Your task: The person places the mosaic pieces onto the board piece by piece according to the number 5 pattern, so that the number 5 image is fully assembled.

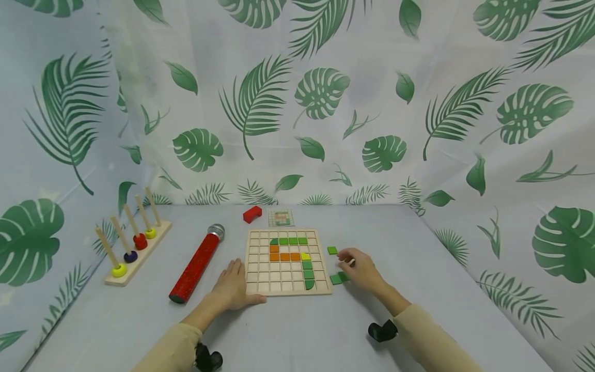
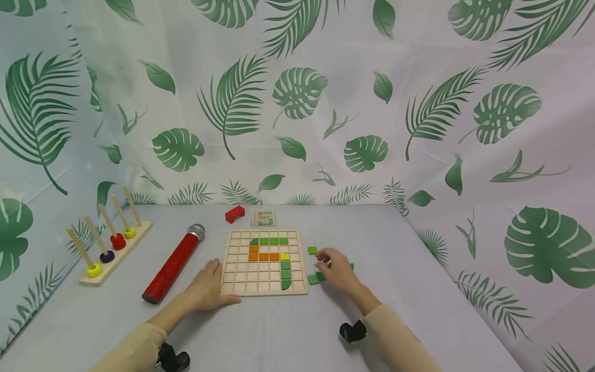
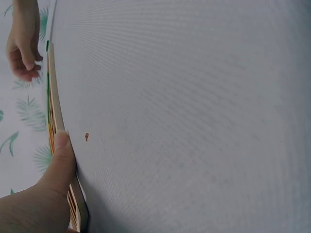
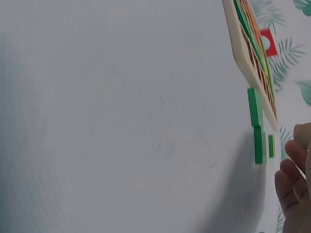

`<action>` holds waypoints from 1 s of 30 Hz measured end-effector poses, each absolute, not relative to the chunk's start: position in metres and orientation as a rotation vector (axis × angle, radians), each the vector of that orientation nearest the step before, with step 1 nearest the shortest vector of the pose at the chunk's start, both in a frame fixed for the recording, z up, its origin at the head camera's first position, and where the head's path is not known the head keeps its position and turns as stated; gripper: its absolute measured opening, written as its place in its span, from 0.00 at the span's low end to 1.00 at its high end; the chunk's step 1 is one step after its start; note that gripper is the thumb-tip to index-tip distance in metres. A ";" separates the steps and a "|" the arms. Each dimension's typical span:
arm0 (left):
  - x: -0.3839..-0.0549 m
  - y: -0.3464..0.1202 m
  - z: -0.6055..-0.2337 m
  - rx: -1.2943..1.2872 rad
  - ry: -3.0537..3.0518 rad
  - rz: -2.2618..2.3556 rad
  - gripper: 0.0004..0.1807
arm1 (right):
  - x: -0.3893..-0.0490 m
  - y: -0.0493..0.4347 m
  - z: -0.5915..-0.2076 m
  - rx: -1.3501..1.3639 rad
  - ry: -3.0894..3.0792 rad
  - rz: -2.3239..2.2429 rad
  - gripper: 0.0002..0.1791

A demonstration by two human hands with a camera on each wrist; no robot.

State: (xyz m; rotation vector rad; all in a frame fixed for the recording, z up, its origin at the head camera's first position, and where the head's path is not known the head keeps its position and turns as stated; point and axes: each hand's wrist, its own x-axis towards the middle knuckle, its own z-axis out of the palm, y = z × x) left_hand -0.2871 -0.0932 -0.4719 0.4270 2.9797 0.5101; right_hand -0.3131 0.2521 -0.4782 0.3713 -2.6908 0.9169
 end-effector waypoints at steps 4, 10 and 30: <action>-0.288 -0.093 -0.473 0.417 2.980 0.517 0.62 | -0.312 0.259 -0.479 0.339 -2.718 0.930 0.09; -0.288 -0.093 -0.476 0.404 2.976 0.530 0.62 | -0.307 0.265 -0.484 0.372 -2.769 0.929 0.10; -0.288 -0.093 -0.472 0.414 2.985 0.501 0.62 | -0.296 0.276 -0.484 0.419 -2.839 0.950 0.17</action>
